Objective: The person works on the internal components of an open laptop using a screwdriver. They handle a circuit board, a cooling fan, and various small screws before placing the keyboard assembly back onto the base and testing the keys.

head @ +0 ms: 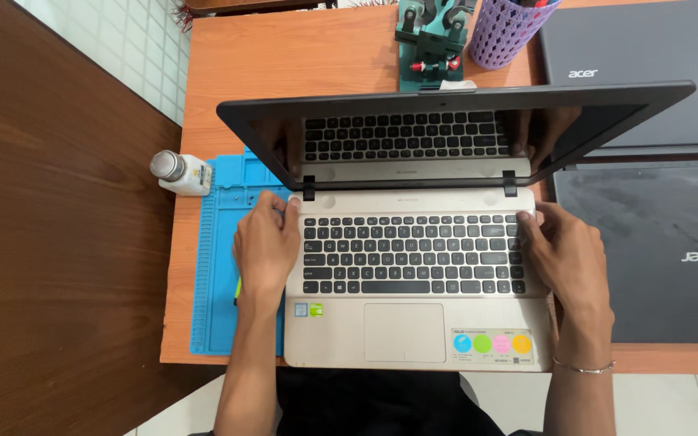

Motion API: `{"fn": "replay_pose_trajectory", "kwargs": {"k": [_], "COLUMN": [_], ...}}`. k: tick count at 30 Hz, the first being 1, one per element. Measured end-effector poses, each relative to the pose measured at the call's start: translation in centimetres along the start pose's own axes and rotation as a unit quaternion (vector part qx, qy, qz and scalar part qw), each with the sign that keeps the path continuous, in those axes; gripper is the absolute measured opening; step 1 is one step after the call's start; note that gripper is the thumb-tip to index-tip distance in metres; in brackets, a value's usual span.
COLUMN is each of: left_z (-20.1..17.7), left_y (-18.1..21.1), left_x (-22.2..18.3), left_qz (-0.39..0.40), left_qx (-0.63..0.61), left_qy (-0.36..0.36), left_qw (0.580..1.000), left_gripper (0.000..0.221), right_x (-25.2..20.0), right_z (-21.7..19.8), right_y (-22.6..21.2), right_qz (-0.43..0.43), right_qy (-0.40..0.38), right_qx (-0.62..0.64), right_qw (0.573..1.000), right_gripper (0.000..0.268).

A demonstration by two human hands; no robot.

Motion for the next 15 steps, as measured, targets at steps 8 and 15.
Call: {"fn": "replay_pose_trajectory", "kwargs": {"k": [8, 15], "left_z": [1.3, 1.8], "left_y": [-1.7, -2.2], "left_x": [1.2, 2.0], "left_qz": [-0.056, -0.047], "left_qx": [0.045, 0.037], "left_qy": [-0.063, -0.059], "left_qw": [0.995, 0.997], "left_gripper": [0.048, 0.045], "right_x": [0.7, 1.5], "right_z": [0.3, 0.3], "right_y": [0.5, 1.1], "right_qz": [0.0, 0.011], "right_qy": [-0.017, -0.021], "right_qx": [0.037, 0.081], "right_qw": [0.999, 0.996], "right_gripper": [0.04, 0.044]}}
Point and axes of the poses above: each hand's wrist, its own x-axis towards the middle knuckle, its own z-axis out of the palm, y = z × x, the point moved 10 cm from there along x, towards the middle knuckle, and after that the axes turned 13 degrees about x, right-handed, at the moved point
